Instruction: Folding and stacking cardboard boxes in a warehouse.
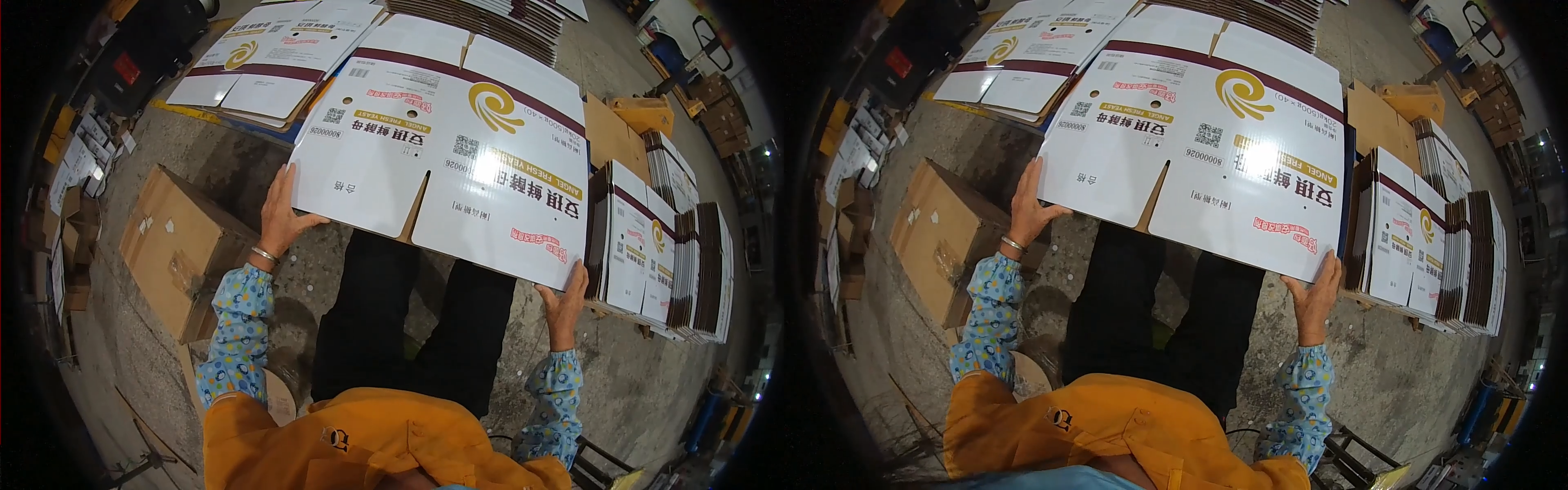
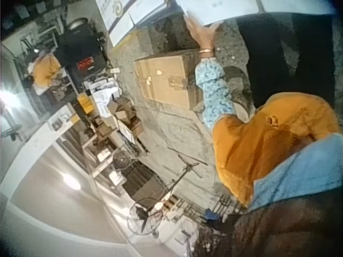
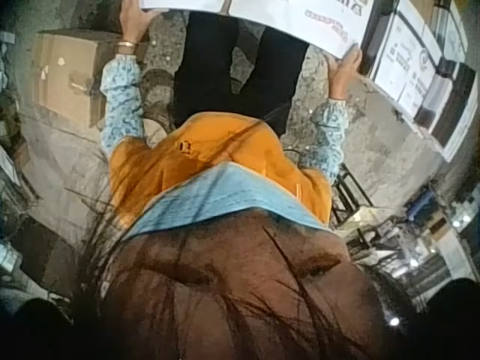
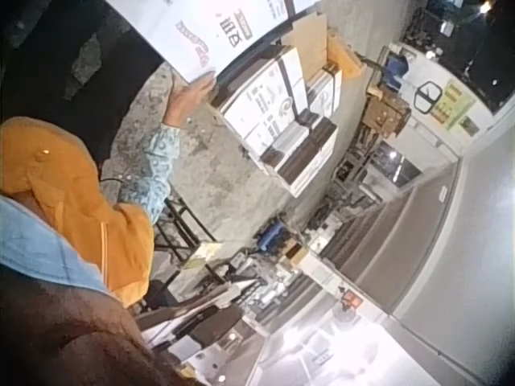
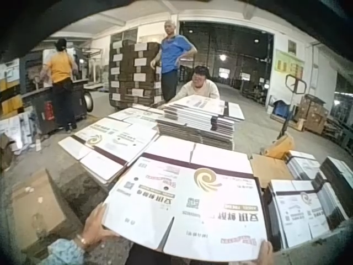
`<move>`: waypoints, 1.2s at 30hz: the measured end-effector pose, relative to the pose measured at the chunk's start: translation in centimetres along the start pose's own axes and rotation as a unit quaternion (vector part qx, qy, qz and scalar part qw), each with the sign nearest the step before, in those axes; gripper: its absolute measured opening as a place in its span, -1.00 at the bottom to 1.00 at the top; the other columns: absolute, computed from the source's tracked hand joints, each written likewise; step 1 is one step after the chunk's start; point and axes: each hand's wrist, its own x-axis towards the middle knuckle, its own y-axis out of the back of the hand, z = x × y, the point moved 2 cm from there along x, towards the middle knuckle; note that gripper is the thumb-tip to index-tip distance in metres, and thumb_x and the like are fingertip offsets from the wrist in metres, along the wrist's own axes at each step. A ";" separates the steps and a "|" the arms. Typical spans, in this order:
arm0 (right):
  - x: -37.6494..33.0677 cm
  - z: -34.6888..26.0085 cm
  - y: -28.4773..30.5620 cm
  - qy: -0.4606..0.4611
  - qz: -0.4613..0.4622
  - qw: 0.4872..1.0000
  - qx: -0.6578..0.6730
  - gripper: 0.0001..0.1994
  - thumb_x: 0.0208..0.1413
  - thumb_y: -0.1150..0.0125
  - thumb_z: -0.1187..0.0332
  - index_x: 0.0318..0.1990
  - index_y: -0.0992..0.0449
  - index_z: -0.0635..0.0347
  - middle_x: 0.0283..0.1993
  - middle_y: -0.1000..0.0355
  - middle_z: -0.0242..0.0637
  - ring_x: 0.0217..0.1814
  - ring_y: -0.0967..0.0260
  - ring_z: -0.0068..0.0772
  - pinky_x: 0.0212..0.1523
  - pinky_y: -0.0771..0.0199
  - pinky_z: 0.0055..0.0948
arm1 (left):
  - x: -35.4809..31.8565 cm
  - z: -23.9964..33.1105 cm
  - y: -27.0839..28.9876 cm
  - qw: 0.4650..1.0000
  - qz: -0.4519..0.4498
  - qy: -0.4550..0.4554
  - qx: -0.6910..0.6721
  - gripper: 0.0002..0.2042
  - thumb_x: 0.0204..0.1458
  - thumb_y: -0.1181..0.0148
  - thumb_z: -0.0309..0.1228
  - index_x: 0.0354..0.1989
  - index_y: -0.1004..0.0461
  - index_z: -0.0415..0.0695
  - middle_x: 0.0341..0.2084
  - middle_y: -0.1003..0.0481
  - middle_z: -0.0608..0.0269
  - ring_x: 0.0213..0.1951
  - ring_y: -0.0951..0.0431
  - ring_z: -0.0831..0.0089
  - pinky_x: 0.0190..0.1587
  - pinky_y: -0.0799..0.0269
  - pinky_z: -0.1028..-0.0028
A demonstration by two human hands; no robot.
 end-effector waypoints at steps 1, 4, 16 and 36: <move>0.0 0.1 -0.1 0.000 0.000 1.000 0.000 0.01 -0.35 -0.32 -0.16 0.21 -0.04 0.30 0.16 -0.04 0.19 0.20 -0.05 0.17 0.13 -0.19 -0.05 | 0.0 0.0 -0.1 1.000 0.008 -0.002 -0.001 0.06 -0.49 -0.33 0.15 0.23 -0.03 -0.18 0.18 -0.05 -0.18 0.19 -0.12 0.00 0.14 -0.16 0.18; -0.2 0.0 -0.2 0.012 0.018 1.000 0.016 0.01 -0.37 -0.36 -0.11 0.21 -0.04 0.28 0.16 -0.05 0.13 0.20 -0.05 0.12 0.13 -0.19 -0.06 | 0.1 0.0 0.0 1.000 0.019 -0.006 -0.007 0.05 -0.48 -0.35 0.13 0.22 -0.04 -0.19 0.16 -0.08 -0.16 0.18 -0.14 0.01 0.13 -0.17 0.20; 0.4 -0.9 0.8 -0.009 0.038 0.998 0.041 0.00 -0.33 -0.27 -0.22 0.23 -0.03 0.21 0.18 -0.05 0.04 0.23 -0.04 0.03 0.15 -0.16 -0.05 | 0.0 1.1 0.9 0.995 0.050 0.026 -0.077 0.00 -0.47 -0.40 0.04 0.20 -0.08 -0.20 0.11 -0.17 -0.11 0.12 -0.23 0.05 0.11 -0.22 0.22; 9.1 -10.4 11.3 0.110 0.111 0.987 -0.035 -0.35 0.03 -0.10 -0.01 0.11 -0.22 0.38 -0.01 -0.33 0.14 0.01 -0.33 0.03 -0.07 -0.34 -0.29 | 5.2 9.4 8.2 0.955 0.191 0.052 -0.221 -0.47 -0.04 -0.17 -0.13 0.04 -0.29 -0.20 -0.36 -0.51 -0.02 -0.32 -0.52 0.27 -0.25 -0.38 0.41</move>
